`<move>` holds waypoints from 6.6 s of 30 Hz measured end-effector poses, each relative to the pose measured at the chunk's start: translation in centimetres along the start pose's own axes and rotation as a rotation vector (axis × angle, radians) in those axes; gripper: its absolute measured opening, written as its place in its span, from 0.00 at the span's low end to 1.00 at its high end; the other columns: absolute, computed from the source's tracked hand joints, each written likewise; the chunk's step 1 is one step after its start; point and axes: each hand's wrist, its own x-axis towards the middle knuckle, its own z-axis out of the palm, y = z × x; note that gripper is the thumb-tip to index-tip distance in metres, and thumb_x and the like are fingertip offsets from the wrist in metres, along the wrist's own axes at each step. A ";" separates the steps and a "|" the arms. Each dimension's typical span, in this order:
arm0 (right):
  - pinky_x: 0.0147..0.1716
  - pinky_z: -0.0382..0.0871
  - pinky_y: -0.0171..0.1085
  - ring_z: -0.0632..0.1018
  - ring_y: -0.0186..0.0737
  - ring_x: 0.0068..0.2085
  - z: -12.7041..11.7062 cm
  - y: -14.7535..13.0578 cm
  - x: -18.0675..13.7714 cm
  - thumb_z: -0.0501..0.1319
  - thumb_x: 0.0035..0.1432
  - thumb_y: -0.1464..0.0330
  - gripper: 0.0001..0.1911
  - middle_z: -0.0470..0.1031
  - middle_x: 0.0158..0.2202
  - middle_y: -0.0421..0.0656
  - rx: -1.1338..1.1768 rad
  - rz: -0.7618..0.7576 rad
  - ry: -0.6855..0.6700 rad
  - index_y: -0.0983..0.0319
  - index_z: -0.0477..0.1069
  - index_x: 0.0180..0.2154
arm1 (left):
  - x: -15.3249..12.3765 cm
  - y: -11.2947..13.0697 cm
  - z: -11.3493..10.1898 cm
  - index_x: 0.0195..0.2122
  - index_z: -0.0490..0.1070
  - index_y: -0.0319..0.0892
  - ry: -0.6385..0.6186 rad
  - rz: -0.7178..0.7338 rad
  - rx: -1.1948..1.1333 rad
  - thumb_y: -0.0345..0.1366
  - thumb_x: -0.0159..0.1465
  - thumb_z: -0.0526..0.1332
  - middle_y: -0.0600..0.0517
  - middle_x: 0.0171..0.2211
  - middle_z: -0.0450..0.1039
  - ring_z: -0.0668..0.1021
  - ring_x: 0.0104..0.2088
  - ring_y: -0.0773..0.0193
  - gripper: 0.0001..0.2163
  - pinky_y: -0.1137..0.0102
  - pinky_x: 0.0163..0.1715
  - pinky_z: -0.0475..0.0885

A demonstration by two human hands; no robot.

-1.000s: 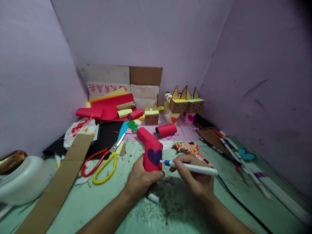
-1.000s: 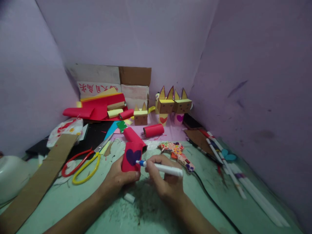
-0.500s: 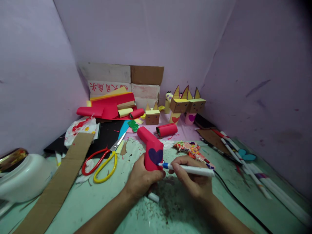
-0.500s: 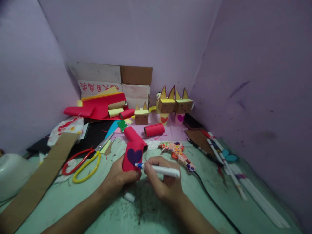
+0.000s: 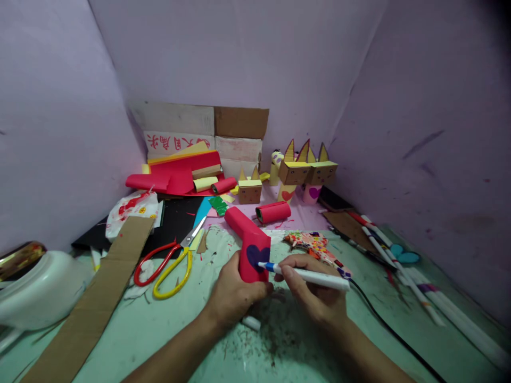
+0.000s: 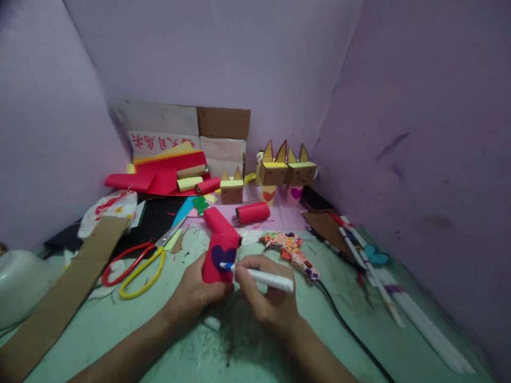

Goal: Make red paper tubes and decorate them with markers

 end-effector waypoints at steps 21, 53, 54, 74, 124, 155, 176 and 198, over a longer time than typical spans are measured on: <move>0.21 0.65 0.32 0.75 0.34 0.20 -0.3 -0.6 0.4 0.61 0.58 0.70 0.08 0.76 0.20 0.38 -0.045 -0.069 -0.020 0.60 0.74 0.26 | 0.2 -0.4 -0.2 0.40 0.69 0.40 0.023 0.035 0.131 0.34 0.44 0.69 0.53 0.32 0.74 0.71 0.31 0.62 0.21 0.70 0.29 0.67; 0.26 0.69 0.35 0.77 0.38 0.24 -0.2 -0.6 0.8 0.61 0.60 0.66 0.10 0.77 0.22 0.39 -0.052 0.030 0.161 0.59 0.74 0.27 | 0.0 -0.2 -0.3 0.44 0.68 0.39 0.011 0.028 0.088 0.36 0.43 0.69 0.53 0.32 0.73 0.70 0.32 0.61 0.25 0.68 0.32 0.67; 0.26 0.69 0.35 0.77 0.38 0.24 -0.2 -0.5 0.9 0.61 0.60 0.66 0.10 0.77 0.22 0.39 -0.057 0.022 0.151 0.59 0.74 0.27 | 0.0 -0.2 -0.3 0.44 0.68 0.39 0.010 0.027 0.089 0.36 0.43 0.69 0.53 0.32 0.72 0.70 0.31 0.61 0.25 0.68 0.32 0.67; 0.27 0.68 0.36 0.77 0.38 0.25 -0.1 -0.8 0.6 0.61 0.60 0.68 0.10 0.77 0.22 0.39 -0.027 0.009 0.172 0.59 0.74 0.26 | 0.0 -0.2 -0.2 0.43 0.68 0.39 0.011 0.027 0.103 0.35 0.44 0.69 0.52 0.32 0.73 0.70 0.32 0.61 0.23 0.69 0.32 0.67; 0.24 0.69 0.35 0.76 0.37 0.22 0.1 -0.2 0.7 0.64 0.59 0.62 0.10 0.76 0.20 0.38 0.253 0.143 0.271 0.60 0.75 0.28 | 0.1 -0.9 -0.4 0.38 0.70 0.40 0.006 0.062 -0.066 0.36 0.42 0.71 0.55 0.25 0.72 0.71 0.24 0.66 0.21 0.72 0.22 0.66; 0.24 0.69 0.35 0.75 0.37 0.22 0.3 -0.6 1.2 0.60 0.62 0.61 0.12 0.73 0.20 0.39 0.202 0.015 0.188 0.61 0.74 0.30 | -0.5 -0.5 -0.5 0.31 0.70 0.37 -0.105 -0.088 -0.498 0.31 0.40 0.62 0.50 0.22 0.74 0.73 0.20 0.64 0.14 0.72 0.16 0.66; 0.24 0.69 0.35 0.75 0.36 0.23 0.3 0.0 1.0 0.59 0.63 0.66 0.09 0.73 0.22 0.39 0.135 -0.030 0.129 0.61 0.74 0.31 | -0.5 -0.4 -0.3 0.34 0.69 0.37 -0.080 -0.114 -0.475 0.31 0.40 0.63 0.51 0.23 0.74 0.74 0.20 0.63 0.18 0.72 0.16 0.67; 0.22 0.69 0.32 0.75 0.35 0.21 0.6 -0.5 0.9 0.61 0.60 0.67 0.07 0.74 0.20 0.38 0.211 0.009 0.156 0.62 0.74 0.30 | -0.7 0.0 -0.1 0.31 0.70 0.37 -0.071 -0.105 -0.458 0.32 0.38 0.63 0.52 0.22 0.73 0.73 0.19 0.65 0.16 0.72 0.15 0.67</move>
